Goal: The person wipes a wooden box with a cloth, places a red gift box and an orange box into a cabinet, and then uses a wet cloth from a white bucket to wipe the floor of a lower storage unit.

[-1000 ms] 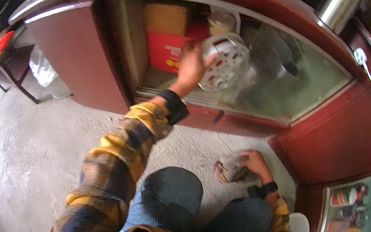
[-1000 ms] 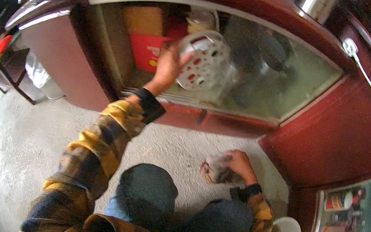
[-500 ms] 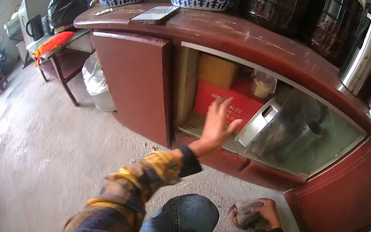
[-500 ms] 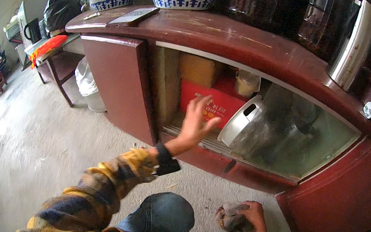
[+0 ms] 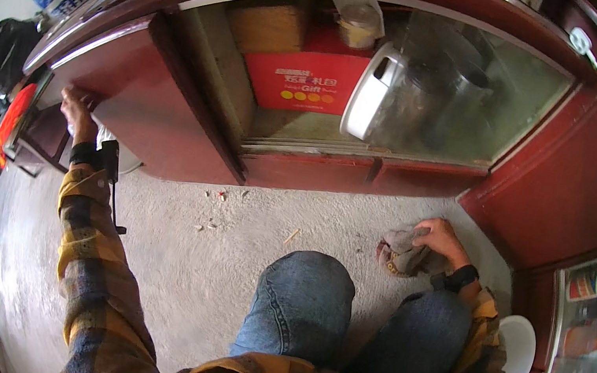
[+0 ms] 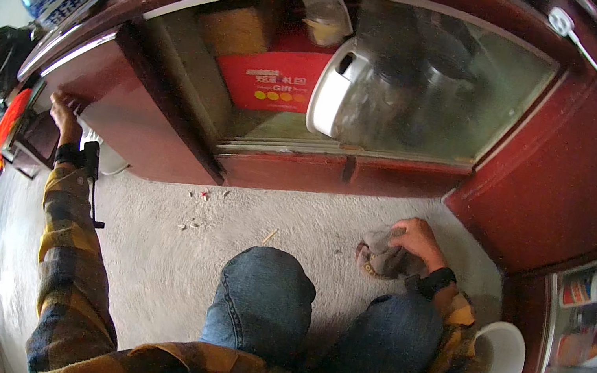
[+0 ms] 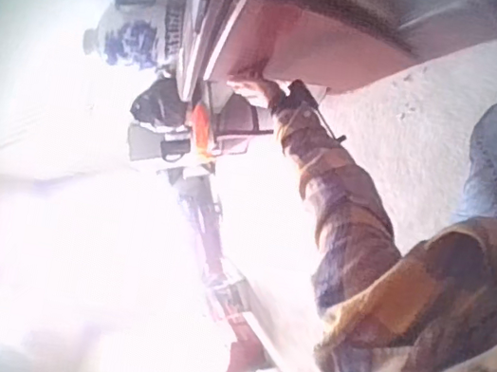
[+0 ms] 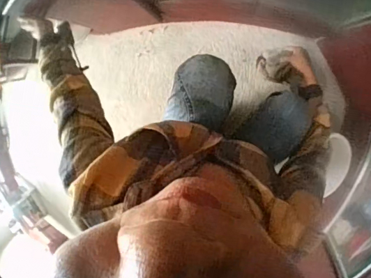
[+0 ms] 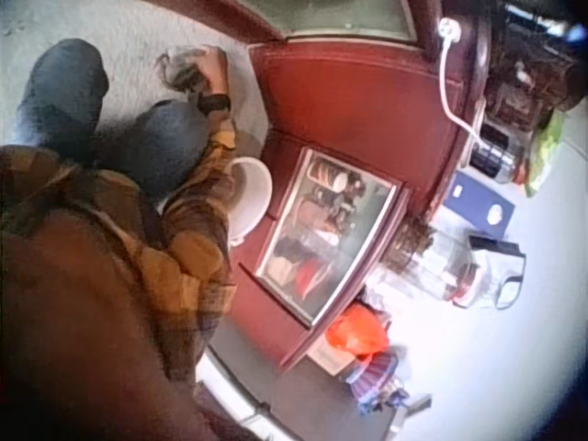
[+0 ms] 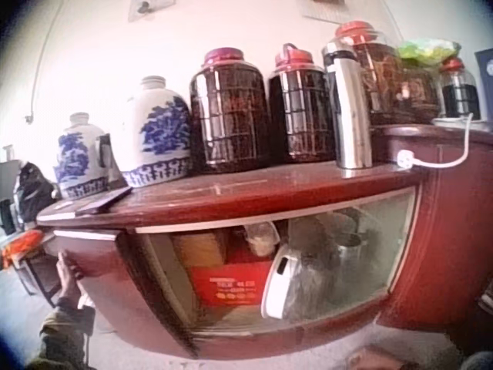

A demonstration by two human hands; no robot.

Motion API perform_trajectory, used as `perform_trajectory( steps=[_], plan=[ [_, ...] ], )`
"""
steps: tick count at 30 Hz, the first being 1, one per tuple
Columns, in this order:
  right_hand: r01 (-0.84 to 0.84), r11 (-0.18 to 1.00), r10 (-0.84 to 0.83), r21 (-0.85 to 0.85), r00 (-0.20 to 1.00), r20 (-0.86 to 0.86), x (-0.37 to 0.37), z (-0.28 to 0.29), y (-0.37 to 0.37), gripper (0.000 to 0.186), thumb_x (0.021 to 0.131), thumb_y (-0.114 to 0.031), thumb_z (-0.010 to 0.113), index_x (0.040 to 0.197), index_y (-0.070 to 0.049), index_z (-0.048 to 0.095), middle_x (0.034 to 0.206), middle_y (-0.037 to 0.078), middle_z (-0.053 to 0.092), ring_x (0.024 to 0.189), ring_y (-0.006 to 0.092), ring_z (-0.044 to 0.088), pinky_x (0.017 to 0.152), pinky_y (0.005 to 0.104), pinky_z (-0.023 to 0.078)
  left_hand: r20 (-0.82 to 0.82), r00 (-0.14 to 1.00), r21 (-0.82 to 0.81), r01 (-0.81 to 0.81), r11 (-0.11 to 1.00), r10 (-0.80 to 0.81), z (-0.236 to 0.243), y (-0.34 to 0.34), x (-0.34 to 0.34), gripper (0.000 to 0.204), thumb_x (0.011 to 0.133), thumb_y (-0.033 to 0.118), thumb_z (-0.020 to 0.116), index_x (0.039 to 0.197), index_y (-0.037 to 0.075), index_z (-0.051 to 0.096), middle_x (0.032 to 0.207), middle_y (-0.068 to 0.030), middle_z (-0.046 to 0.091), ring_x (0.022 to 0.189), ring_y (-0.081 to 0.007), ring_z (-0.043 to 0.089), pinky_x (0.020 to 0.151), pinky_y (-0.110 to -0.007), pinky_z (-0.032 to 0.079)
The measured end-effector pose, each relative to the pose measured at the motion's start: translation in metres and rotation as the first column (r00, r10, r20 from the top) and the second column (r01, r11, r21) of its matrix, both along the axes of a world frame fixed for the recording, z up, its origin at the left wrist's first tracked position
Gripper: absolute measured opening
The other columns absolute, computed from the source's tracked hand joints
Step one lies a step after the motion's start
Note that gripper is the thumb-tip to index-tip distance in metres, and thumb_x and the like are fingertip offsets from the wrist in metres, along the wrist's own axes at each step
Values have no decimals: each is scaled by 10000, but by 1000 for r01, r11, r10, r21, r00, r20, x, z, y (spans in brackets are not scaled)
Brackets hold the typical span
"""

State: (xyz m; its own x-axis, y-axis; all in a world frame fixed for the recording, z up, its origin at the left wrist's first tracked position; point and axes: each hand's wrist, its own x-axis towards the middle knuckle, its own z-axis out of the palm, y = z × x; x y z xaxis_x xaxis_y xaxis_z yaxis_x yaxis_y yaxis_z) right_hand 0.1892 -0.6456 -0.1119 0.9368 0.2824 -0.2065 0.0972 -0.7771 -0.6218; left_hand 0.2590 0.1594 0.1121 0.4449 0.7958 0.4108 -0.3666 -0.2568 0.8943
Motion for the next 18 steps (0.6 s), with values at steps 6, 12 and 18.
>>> perform_trajectory(
  steps=[6, 12, 18],
  plan=[
    [21, 999, -20, 29, 999, -38, -5, 35, -9, 369, 640, -153, 760, 966, -1, 677, 855, 164, 677, 805, 238, 646, 736, 336, 489, -40, 994, -15, 105, 994, -106, -31, -9, -6, 658, 901, 581, 449, 1229, 11, 458, 1174, -145, 545, 1036, -281, 576, 857, -430, 508],
    [14, 990, -17, 144, 1000, 17, -4, 45, 9, 347, 642, -151, 758, 941, 5, 681, 784, 140, 674, 719, 190, 632, 670, 332, 488, -280, 947, 10, 164, 986, -155, -3, 2, -40, 702, 861, 698, 420, 1191, 91, 543, 1201, -55, 559, 1017, -199, 493, 906, -396, 387],
    [69, 986, -66, 151, 997, -28, -4, 37, 0, 328, 642, -95, 752, 935, 26, 671, 802, 113, 665, 744, 197, 627, 688, 308, 478, -301, 942, 124, 194, 973, -149, -12, -6, -45, 854, 846, 746, 354, 1347, 61, 447, 1369, -88, 445, 1228, -270, 407, 985, -446, 318]
  ],
)
